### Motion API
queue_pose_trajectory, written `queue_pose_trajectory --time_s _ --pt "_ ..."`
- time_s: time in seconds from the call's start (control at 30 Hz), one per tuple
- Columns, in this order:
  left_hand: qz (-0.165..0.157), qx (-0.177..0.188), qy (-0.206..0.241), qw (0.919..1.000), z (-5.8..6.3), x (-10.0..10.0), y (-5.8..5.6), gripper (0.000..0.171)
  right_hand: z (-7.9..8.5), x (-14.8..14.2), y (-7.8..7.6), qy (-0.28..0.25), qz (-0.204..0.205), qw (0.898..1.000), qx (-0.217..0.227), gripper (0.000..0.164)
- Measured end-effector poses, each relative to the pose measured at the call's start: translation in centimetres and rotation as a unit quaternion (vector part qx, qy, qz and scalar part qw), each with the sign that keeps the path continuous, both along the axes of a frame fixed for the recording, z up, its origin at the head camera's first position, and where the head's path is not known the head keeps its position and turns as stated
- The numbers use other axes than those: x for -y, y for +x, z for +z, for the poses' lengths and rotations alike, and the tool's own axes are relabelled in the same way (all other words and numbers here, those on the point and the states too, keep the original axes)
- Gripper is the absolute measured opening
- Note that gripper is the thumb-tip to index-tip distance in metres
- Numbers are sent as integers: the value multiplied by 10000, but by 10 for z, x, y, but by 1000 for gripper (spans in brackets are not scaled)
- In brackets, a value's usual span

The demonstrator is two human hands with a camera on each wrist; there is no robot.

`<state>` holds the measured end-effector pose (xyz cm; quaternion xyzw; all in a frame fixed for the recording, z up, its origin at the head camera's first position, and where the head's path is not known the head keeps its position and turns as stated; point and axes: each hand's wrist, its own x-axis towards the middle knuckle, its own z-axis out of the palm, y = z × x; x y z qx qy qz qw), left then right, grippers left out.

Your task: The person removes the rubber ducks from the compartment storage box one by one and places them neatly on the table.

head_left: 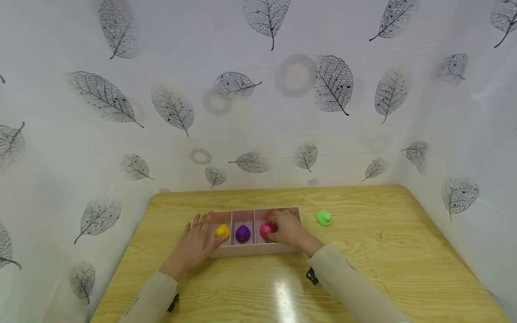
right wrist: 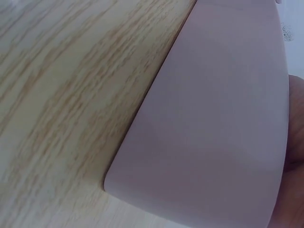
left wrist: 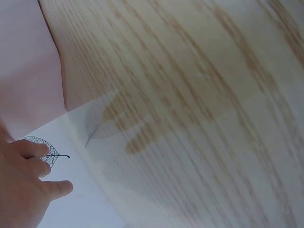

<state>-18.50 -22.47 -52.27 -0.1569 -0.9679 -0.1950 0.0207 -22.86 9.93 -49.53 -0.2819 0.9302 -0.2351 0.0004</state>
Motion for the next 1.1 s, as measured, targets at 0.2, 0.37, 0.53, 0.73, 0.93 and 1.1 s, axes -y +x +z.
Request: queue_pose_trajectory --time_s 0.2,0.37,0.53,0.73,0.93,1.1 --pt "21 14 -33 10000 0 -1 -1 92 0 -2 0 37 52 9999 -83 26" --pt "20 36 -29 10000 0 -2 -1 92 4 -3 1 -173 -84 9997 170 28" --pt "14 13 -16 10000 1 -2 -1 92 9 -8 0 -587 69 9972 452 28" --pt "28 14 -1 10000 1 -2 0 92 22 -18 -3 -1083 100 9908 806 30" --pt "32 7 -57 10000 0 -2 0 92 29 -33 -7 -1770 -24 9763 1244 33" --pt "39 19 -67 10000 1 -2 -1 92 35 -42 -8 -2014 -87 9689 1434 33"
